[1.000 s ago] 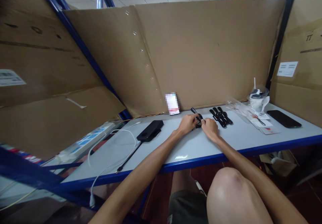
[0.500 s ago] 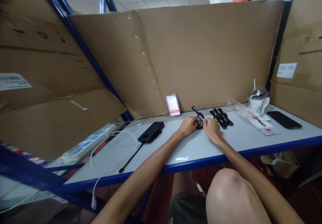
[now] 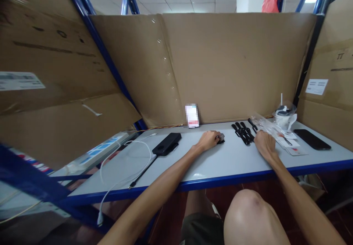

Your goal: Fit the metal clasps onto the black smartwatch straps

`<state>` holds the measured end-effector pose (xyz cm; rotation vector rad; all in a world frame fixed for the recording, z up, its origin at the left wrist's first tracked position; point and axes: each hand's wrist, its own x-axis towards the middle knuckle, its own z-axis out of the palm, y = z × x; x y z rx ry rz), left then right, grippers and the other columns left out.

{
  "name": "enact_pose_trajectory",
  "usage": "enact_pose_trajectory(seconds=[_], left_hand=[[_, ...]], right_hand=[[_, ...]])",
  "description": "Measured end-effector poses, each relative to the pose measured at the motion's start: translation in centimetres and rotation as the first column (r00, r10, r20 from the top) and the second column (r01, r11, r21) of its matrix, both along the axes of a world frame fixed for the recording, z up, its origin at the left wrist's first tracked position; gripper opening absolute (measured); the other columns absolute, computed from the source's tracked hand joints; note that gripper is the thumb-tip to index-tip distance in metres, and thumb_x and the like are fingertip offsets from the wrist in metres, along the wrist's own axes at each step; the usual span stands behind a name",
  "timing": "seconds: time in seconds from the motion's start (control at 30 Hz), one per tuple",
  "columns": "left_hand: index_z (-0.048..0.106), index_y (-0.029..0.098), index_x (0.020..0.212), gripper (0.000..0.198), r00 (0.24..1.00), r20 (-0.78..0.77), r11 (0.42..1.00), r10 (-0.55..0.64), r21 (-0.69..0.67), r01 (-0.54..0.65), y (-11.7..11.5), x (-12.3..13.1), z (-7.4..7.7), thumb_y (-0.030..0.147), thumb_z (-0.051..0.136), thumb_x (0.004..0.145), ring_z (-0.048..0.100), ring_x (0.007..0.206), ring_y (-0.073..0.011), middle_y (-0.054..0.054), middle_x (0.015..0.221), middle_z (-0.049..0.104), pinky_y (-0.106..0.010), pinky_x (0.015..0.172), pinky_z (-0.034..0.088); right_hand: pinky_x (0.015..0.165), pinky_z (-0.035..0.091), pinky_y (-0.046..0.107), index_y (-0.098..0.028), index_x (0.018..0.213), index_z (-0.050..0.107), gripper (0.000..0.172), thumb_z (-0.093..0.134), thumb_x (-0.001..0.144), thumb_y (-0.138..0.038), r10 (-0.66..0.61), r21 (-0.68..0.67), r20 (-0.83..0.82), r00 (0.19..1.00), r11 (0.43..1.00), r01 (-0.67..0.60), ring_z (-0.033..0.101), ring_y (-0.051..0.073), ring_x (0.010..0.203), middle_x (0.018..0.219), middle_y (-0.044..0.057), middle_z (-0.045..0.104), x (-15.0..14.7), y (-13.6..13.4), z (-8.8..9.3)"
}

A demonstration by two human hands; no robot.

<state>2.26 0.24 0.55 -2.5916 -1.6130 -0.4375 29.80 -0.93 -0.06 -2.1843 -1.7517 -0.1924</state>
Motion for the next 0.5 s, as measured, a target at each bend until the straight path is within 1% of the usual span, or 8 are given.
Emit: enact_pose_trajectory(seconds=[0.1,0.17,0.3,0.5], left_hand=[[0.070,0.022,0.100,0.029,1.000,0.008,1.000,0.006,-0.006,-0.006,-0.1,0.1,0.1,0.013,0.047,0.084,0.066,0.096,-0.0219,-0.008,0.102,0.073,-0.028,0.078,0.045],[0.070,0.022,0.100,0.029,1.000,0.007,1.000,0.007,-0.007,-0.007,-0.1,0.0,0.1,0.013,0.047,0.084,0.066,0.096,-0.0219,-0.007,0.102,0.073,-0.028,0.078,0.045],[0.070,0.022,0.100,0.030,1.000,0.000,1.000,0.007,-0.004,-0.007,0.0,-0.1,-0.1,0.015,0.046,0.084,0.065,0.095,-0.0222,-0.008,0.102,0.073,-0.029,0.079,0.045],[0.069,0.022,0.096,0.028,1.000,-0.016,1.000,0.000,0.025,0.001,0.0,-0.1,-0.2,0.016,0.045,0.084,0.066,0.091,-0.0230,-0.008,0.099,0.073,-0.030,0.074,0.044]], right_hand=[[0.082,0.050,0.039,-0.005,0.113,0.069,0.041,0.037,0.096,-0.023,-0.005,-0.050,0.016,1.000,0.999,0.005,0.069,0.034,0.100,0.104,0.027,0.070,0.5,0.5,-0.8],[0.082,0.050,0.039,-0.005,0.113,0.070,0.039,0.040,0.093,-0.020,0.005,-0.097,0.015,1.000,0.995,-0.004,0.068,0.034,0.101,0.106,0.026,0.070,0.5,0.8,-1.0],[0.082,0.050,0.038,-0.009,0.111,0.072,0.038,0.042,0.090,-0.020,0.032,-0.156,-0.009,0.999,0.987,-0.033,0.067,0.034,0.105,0.111,0.024,0.069,0.1,1.7,-0.7],[0.082,0.050,0.036,-0.011,0.111,0.073,0.039,0.041,0.091,-0.022,0.077,-0.207,-0.018,0.997,0.975,-0.079,0.066,0.032,0.107,0.114,0.022,0.069,-0.2,2.8,-0.2]])
